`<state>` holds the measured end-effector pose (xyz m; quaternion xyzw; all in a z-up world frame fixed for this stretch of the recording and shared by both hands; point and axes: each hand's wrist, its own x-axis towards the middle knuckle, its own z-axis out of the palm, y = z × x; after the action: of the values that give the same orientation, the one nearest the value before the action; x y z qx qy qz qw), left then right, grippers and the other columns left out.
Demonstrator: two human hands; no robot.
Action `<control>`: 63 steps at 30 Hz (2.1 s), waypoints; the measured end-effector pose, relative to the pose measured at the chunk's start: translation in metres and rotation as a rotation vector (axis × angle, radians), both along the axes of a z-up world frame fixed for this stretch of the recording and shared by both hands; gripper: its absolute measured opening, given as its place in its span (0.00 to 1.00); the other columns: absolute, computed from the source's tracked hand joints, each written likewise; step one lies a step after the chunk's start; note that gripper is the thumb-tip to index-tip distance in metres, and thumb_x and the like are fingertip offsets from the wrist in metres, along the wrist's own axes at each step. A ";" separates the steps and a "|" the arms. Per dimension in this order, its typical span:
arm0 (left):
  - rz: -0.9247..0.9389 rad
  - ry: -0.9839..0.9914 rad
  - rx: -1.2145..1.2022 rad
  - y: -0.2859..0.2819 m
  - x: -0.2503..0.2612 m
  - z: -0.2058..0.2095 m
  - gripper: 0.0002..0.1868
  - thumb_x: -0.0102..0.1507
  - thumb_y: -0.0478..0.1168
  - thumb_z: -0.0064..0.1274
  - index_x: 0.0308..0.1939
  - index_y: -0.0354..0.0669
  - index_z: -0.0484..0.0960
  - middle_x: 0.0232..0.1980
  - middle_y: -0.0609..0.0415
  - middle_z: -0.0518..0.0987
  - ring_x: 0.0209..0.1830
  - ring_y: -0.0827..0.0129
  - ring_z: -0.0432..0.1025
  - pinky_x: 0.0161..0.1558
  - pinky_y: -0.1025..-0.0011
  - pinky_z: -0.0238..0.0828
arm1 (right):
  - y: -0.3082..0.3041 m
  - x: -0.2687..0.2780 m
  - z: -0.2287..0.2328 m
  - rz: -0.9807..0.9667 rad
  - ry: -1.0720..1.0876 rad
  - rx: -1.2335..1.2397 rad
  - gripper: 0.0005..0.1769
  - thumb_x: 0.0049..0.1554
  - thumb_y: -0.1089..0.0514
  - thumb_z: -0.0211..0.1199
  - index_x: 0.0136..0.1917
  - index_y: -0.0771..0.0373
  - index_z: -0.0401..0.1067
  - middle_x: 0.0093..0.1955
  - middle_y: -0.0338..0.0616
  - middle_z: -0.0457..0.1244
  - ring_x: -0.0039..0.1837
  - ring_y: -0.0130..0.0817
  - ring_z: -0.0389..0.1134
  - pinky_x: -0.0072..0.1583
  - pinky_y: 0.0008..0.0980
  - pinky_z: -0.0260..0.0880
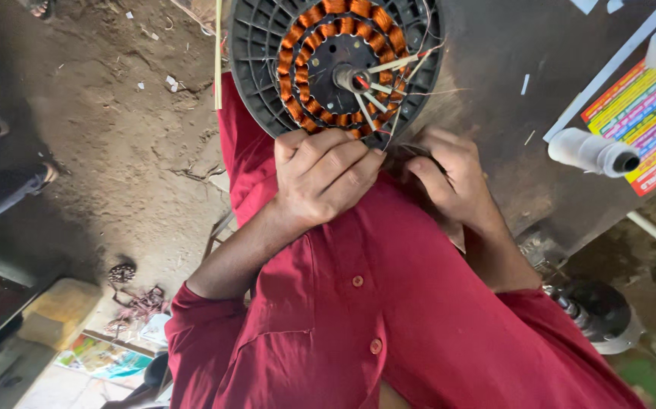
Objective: The person repairs a motor stator by hand, using shears to cut wires and a wooden stick to adjust the copper windings. The person also uses white thread to tie the wires together.
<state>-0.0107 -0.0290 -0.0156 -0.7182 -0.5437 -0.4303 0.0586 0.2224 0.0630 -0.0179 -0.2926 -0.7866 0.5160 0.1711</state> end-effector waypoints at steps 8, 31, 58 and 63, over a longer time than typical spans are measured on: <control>-0.028 -0.084 -0.023 0.002 0.003 -0.007 0.19 0.56 0.36 0.73 0.49 0.51 0.84 0.48 0.64 0.78 0.51 0.69 0.72 0.53 0.65 0.56 | -0.008 -0.012 -0.001 -0.085 0.048 -0.029 0.06 0.62 0.64 0.62 0.50 0.70 0.74 0.43 0.49 0.68 0.43 0.36 0.72 0.47 0.32 0.70; -0.059 -0.031 -0.086 0.021 0.005 0.036 0.14 0.59 0.38 0.63 0.49 0.49 0.83 0.53 0.60 0.79 0.55 0.69 0.72 0.54 0.67 0.58 | -0.008 -0.006 -0.011 -0.085 -0.017 -0.083 0.15 0.70 0.54 0.52 0.50 0.70 0.68 0.40 0.52 0.65 0.42 0.45 0.70 0.49 0.36 0.68; -0.309 0.117 0.048 0.028 0.010 0.005 0.08 0.65 0.32 0.59 0.48 0.42 0.85 0.56 0.54 0.82 0.58 0.66 0.77 0.60 0.69 0.68 | 0.044 -0.002 0.006 0.080 0.009 -0.319 0.10 0.64 0.62 0.58 0.50 0.73 0.73 0.33 0.42 0.64 0.34 0.25 0.64 0.38 0.28 0.64; -0.301 0.102 0.066 0.029 0.011 0.003 0.09 0.64 0.31 0.58 0.48 0.41 0.86 0.55 0.54 0.82 0.58 0.66 0.76 0.60 0.69 0.68 | 0.044 -0.009 0.005 0.097 0.040 -0.352 0.12 0.64 0.59 0.56 0.48 0.72 0.74 0.29 0.38 0.63 0.30 0.22 0.62 0.33 0.26 0.61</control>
<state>0.0003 0.0002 -0.0124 -0.8102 -0.4119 -0.4147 0.0446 0.2135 0.1072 -0.0128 -0.2696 -0.6939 0.6589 0.1080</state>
